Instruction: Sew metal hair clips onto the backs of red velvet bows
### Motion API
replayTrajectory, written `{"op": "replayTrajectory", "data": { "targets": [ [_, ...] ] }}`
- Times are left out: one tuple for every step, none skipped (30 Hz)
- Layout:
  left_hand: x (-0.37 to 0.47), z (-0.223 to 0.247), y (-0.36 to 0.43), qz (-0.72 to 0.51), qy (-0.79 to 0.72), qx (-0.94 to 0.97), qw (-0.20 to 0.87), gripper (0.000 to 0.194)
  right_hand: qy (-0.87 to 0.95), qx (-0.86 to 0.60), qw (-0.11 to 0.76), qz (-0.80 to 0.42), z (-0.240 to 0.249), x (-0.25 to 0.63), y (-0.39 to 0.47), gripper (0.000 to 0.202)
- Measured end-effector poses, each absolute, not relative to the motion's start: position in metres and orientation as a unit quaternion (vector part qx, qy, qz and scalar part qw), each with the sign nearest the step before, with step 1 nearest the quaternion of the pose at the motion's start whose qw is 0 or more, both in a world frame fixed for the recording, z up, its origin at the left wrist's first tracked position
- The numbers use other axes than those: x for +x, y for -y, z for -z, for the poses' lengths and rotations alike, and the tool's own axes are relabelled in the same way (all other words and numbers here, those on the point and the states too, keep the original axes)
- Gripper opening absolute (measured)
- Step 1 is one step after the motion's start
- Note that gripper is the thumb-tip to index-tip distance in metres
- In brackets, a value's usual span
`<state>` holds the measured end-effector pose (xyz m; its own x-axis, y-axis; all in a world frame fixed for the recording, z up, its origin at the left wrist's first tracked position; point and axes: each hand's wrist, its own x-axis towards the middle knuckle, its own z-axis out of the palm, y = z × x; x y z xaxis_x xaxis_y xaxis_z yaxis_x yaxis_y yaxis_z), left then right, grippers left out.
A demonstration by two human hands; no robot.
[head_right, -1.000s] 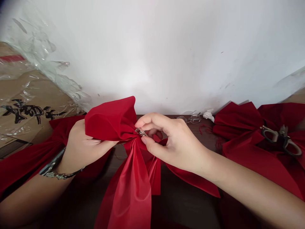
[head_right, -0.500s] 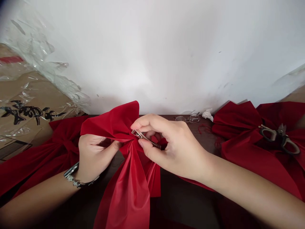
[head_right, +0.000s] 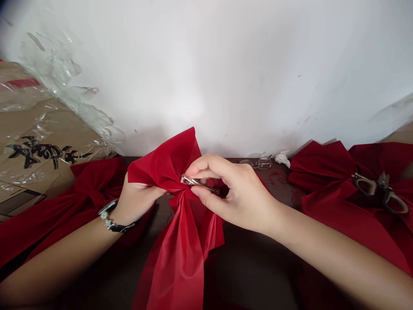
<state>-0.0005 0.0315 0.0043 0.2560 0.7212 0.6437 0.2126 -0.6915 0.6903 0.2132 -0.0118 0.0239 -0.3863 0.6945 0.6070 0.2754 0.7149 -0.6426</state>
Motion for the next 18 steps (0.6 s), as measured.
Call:
{"op": "replayTrajectory", "data": {
  "targets": [
    [-0.002,-0.005,-0.034,-0.527,-0.289,0.766,0.228,0.015,0.799,-0.301,0.466,-0.233,-0.024,0.214,0.01,0.021],
    [-0.004,-0.005,-0.037,-0.527,-0.268,0.777,0.216,0.011,0.797,-0.299,0.468,-0.235,-0.023,0.215,0.009,0.021],
    [-0.005,-0.006,-0.039,-0.525,-0.246,0.789,0.203,0.007,0.796,-0.299,0.47,-0.235,-0.024,0.215,0.008,0.021],
    [-0.007,-0.008,-0.04,-0.522,-0.224,0.801,0.191,0.003,0.796,-0.3,0.471,-0.234,-0.024,0.216,0.007,0.02],
    [-0.008,-0.01,-0.042,-0.514,-0.206,0.813,0.179,0.003,0.795,-0.3,0.472,-0.234,-0.024,0.216,0.007,0.02],
    [-0.009,-0.012,-0.042,-0.505,-0.196,0.824,0.166,0.005,0.795,-0.299,0.472,-0.235,-0.024,0.216,0.007,0.02],
    [-0.01,-0.014,-0.042,-0.499,-0.196,0.83,0.152,0.006,0.796,-0.298,0.471,-0.237,-0.024,0.217,0.006,0.02],
    [-0.011,-0.015,-0.042,-0.495,-0.205,0.833,0.139,0.006,0.796,-0.297,0.47,-0.238,-0.024,0.217,0.006,0.02],
    [-0.011,-0.016,-0.042,-0.494,-0.221,0.831,0.128,0.007,0.797,-0.296,0.469,-0.24,-0.024,0.216,0.006,0.019],
    [-0.01,-0.015,-0.041,-0.497,-0.238,0.826,0.117,0.009,0.797,-0.295,0.468,-0.241,-0.024,0.216,0.005,0.019],
    [-0.009,-0.014,-0.04,-0.502,-0.254,0.82,0.108,0.01,0.798,-0.295,0.467,-0.241,-0.023,0.216,0.005,0.018],
    [-0.008,-0.013,-0.039,-0.508,-0.266,0.813,0.102,0.011,0.798,-0.296,0.466,-0.241,-0.022,0.216,0.004,0.018],
    [-0.007,-0.011,-0.038,-0.513,-0.274,0.808,0.097,0.012,0.799,-0.296,0.465,-0.241,-0.022,0.215,0.003,0.017],
    [-0.005,-0.008,-0.037,-0.518,-0.279,0.803,0.093,0.013,0.798,-0.297,0.465,-0.242,-0.021,0.215,0.003,0.017],
    [-0.004,-0.006,-0.037,-0.522,-0.283,0.8,0.089,0.013,0.797,-0.298,0.465,-0.243,-0.02,0.215,0.002,0.017],
    [-0.002,-0.003,-0.037,-0.526,-0.285,0.797,0.085,0.014,0.796,-0.301,0.465,-0.242,-0.019,0.215,0.001,0.016],
    [-0.002,-0.001,-0.038,-0.529,-0.287,0.794,0.081,0.015,0.796,-0.304,0.464,-0.24,-0.018,0.215,0.0,0.015],
    [-0.001,0.002,-0.038,-0.533,-0.288,0.792,0.077,0.015,0.797,-0.307,0.464,-0.237,-0.017,0.215,0.0,0.014]
  ]
}}
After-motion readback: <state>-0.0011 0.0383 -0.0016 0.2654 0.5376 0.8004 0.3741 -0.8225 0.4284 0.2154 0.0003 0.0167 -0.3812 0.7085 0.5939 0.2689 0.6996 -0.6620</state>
